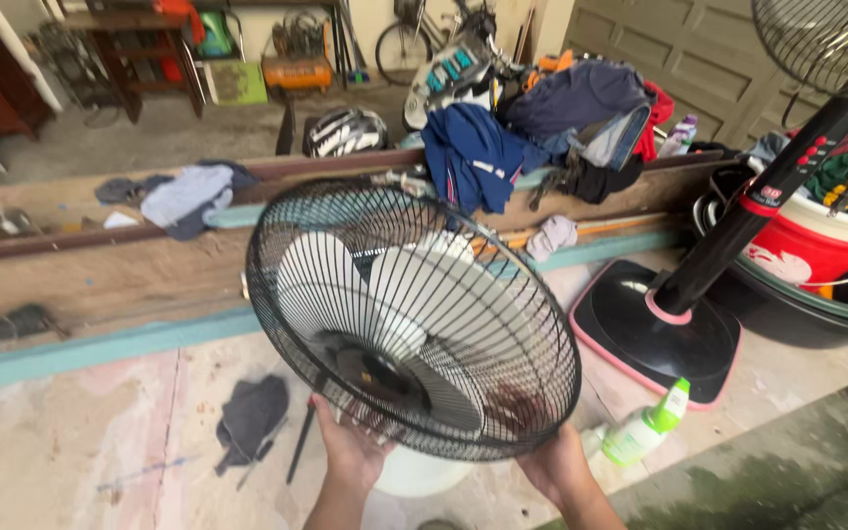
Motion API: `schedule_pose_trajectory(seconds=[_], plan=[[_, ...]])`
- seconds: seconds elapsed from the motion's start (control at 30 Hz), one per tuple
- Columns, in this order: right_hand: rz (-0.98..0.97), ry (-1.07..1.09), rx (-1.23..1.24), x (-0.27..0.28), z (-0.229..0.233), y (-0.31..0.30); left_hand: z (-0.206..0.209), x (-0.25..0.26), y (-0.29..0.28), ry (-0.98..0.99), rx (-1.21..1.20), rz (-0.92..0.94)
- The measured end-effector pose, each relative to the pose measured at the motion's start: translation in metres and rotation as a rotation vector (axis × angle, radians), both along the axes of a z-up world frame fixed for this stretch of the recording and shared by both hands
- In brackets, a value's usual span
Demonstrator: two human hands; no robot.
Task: The person secures the front grille of a standing fan by tightening a screw with a screwdriver. They then wipe the fan's base with a cloth and spray a liquid onto the power cord.
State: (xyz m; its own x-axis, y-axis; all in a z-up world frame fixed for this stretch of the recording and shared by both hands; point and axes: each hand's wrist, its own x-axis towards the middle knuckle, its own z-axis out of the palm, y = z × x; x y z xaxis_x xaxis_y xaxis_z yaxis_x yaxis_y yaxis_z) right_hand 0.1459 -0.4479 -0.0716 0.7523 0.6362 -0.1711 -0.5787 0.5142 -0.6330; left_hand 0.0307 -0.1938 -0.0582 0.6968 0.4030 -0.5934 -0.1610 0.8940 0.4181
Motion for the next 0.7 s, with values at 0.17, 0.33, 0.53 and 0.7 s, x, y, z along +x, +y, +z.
schedule_pose_trajectory(seconds=[0.17,0.33,0.53,0.7], plan=[[0.074,-0.061,0.044,-0.018,-0.002,0.001,-0.009,0.006,0.018,0.034,0.004,-0.008],[0.184,-0.181,0.032,-0.047,0.014,0.011,-0.006,0.011,0.041,-0.178,0.067,0.005],[0.316,-0.211,0.050,-0.093,0.038,0.036,-0.008,0.014,0.084,-0.198,0.180,-0.174],[0.368,-0.275,0.067,-0.120,0.036,0.055,-0.022,0.007,0.108,-0.069,0.319,-0.244]])
